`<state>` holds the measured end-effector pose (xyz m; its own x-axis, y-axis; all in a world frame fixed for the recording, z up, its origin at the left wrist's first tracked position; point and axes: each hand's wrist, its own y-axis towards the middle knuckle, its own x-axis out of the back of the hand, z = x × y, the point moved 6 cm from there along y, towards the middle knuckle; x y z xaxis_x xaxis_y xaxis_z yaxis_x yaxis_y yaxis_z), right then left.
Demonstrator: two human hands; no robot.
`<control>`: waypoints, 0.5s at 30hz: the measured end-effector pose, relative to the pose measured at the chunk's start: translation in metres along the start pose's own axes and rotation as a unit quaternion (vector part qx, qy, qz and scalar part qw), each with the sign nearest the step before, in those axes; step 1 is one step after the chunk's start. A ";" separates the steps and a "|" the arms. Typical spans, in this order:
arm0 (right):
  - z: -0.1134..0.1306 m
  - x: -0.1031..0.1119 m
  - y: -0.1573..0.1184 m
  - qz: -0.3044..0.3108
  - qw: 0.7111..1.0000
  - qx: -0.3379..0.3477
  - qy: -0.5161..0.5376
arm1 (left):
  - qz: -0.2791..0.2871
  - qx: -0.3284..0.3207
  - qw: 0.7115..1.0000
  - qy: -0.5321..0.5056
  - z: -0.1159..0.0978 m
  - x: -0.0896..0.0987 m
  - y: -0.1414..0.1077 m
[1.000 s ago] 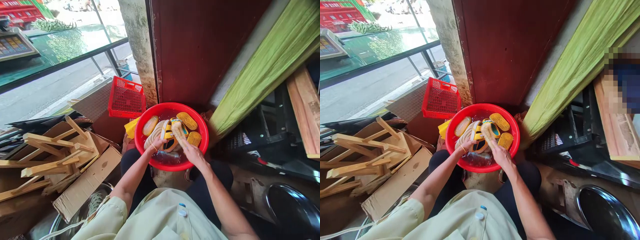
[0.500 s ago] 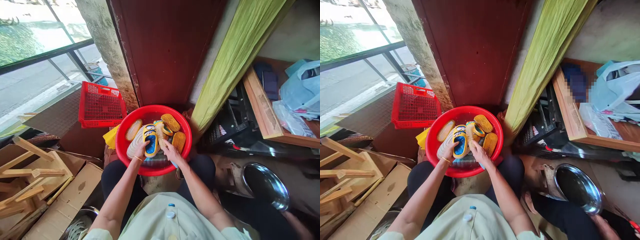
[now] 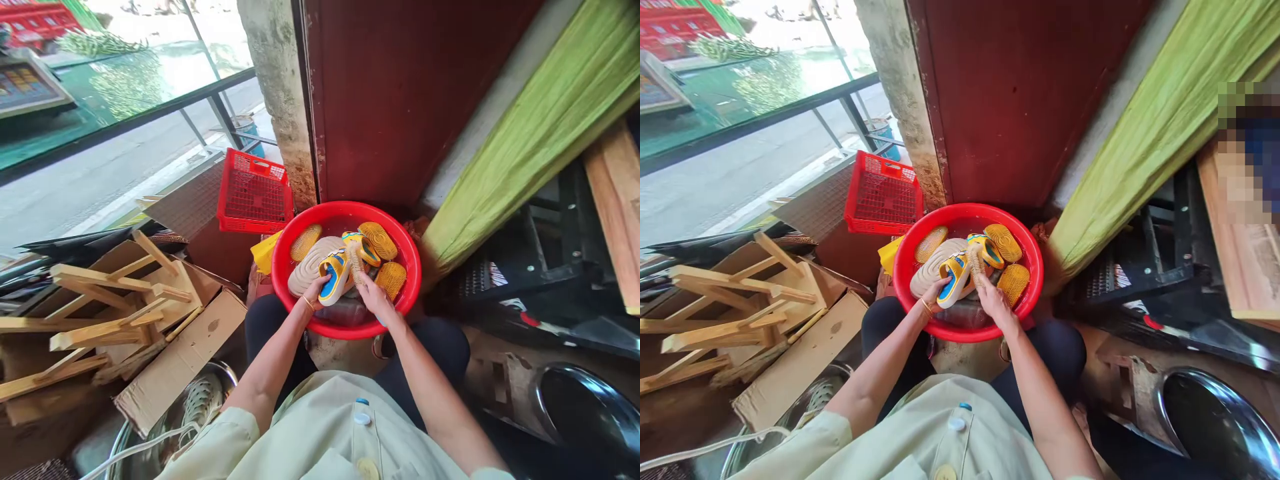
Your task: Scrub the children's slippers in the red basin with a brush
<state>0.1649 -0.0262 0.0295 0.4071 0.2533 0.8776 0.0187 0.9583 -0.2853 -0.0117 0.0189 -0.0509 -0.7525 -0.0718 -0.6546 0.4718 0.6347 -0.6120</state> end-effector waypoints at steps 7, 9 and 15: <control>0.012 -0.010 -0.009 0.004 0.997 0.069 -0.023 | -0.007 -0.005 1.000 0.008 -0.002 0.003 0.005; 0.015 -0.026 -0.030 0.019 0.994 0.104 -0.024 | -0.012 -0.015 1.000 0.011 -0.003 0.003 0.008; -0.025 -0.016 -0.022 0.028 0.997 -0.019 -0.069 | -0.060 -0.098 0.989 0.093 -0.003 0.001 0.009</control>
<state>0.1812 -0.0546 0.0124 0.2787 0.3239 0.9041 0.0347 0.9374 -0.3465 -0.0094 0.0275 -0.0555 -0.8779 -0.0237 -0.4783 0.2902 0.7682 -0.5707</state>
